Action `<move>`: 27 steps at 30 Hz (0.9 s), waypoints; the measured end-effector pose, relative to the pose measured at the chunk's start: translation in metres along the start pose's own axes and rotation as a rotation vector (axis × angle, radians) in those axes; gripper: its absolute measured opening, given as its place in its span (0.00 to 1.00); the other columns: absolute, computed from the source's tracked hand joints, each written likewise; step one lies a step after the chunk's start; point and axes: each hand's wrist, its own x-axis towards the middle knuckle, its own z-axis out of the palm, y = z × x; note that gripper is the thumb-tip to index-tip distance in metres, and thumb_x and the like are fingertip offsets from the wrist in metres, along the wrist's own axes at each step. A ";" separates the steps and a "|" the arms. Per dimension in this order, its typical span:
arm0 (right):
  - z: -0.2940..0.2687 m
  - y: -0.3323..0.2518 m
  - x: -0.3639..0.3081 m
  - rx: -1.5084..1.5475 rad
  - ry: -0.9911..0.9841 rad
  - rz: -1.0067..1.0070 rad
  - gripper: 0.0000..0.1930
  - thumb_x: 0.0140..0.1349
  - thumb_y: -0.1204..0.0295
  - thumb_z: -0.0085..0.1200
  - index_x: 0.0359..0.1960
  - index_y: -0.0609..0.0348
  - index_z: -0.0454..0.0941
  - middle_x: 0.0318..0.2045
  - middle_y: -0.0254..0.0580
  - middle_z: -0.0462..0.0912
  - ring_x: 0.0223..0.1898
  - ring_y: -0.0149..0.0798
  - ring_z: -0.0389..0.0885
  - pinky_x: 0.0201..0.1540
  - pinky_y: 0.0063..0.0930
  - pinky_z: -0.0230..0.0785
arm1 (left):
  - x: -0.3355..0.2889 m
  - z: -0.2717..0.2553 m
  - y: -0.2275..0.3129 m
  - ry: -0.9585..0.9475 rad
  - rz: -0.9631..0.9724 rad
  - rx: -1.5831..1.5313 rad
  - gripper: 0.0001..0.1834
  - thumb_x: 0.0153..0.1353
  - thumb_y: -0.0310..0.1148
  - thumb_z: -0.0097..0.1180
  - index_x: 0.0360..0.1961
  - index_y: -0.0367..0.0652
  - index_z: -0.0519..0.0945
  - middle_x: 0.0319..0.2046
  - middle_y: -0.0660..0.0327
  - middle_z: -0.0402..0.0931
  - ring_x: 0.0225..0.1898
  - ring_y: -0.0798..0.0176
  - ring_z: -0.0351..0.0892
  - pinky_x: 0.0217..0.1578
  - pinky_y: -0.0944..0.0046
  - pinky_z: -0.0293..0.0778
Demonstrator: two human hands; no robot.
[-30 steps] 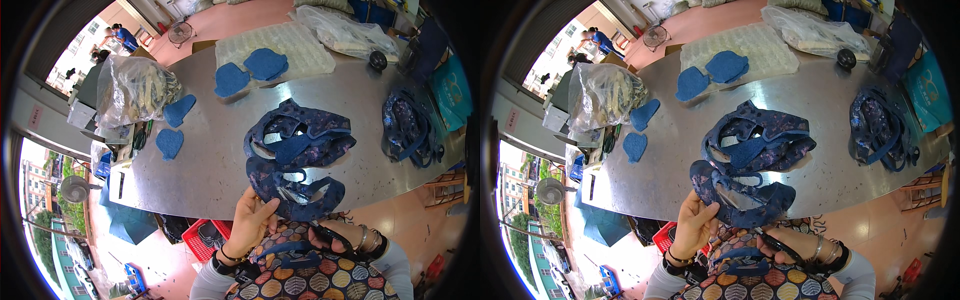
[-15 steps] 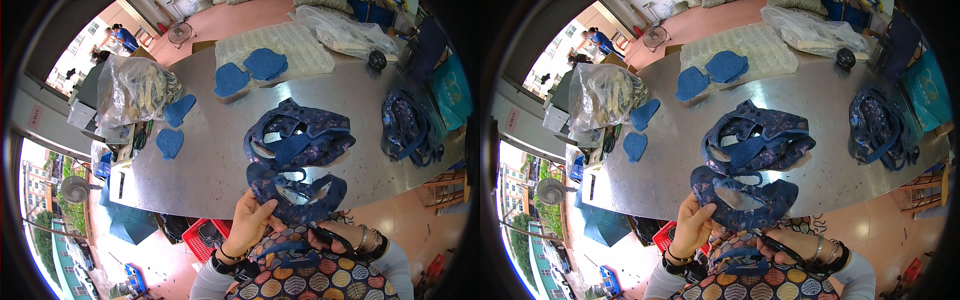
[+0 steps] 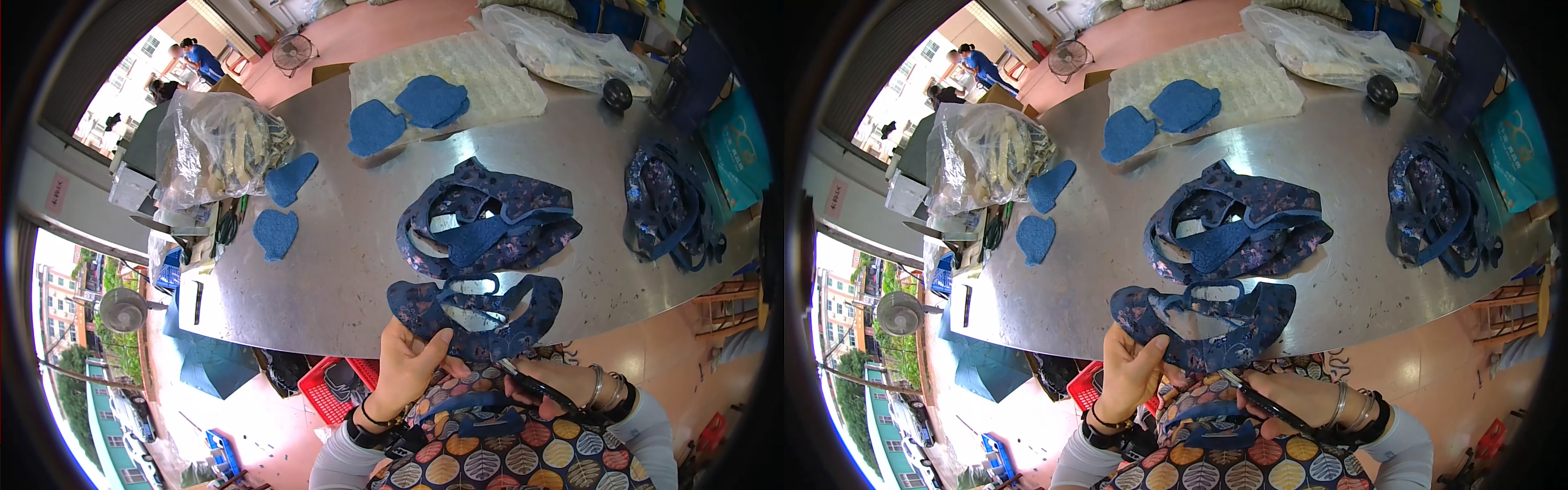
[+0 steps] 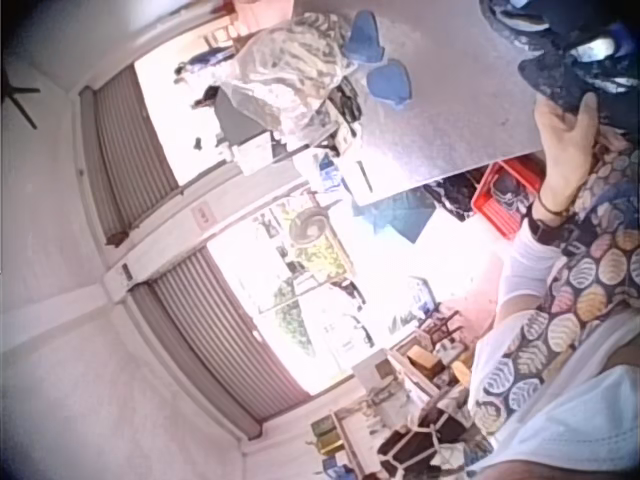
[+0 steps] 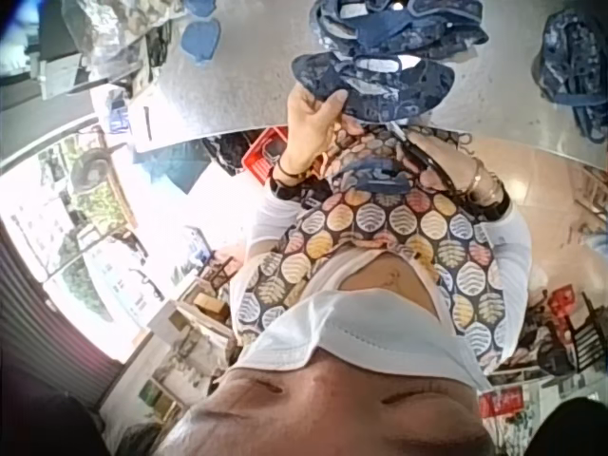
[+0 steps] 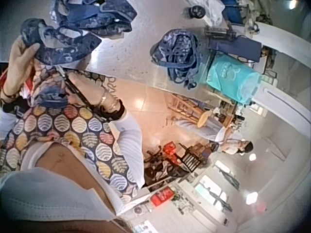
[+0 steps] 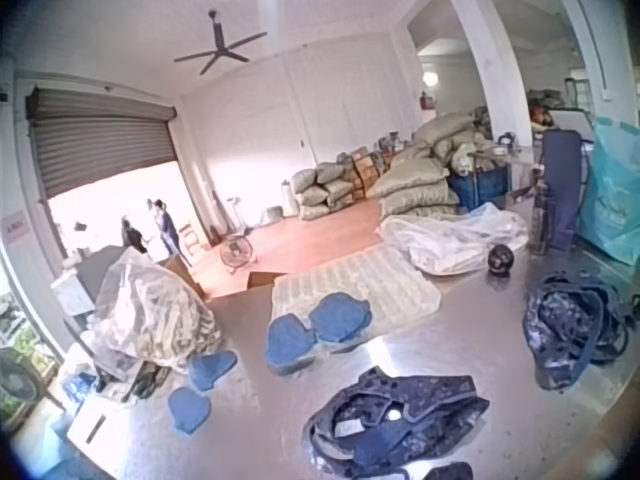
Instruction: Cutting out shoe upper patterns from blue material using scissors at a workbench.
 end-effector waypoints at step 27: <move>0.007 0.000 0.009 0.164 0.114 -0.116 0.40 0.45 0.34 0.46 0.41 0.63 0.66 0.24 0.33 0.73 0.25 0.30 0.71 0.30 0.22 0.65 | 0.001 -0.005 -0.013 -0.100 -0.031 -0.208 0.13 0.59 0.20 0.44 0.46 0.31 0.66 0.41 0.51 0.73 0.26 0.63 0.78 0.24 0.70 0.76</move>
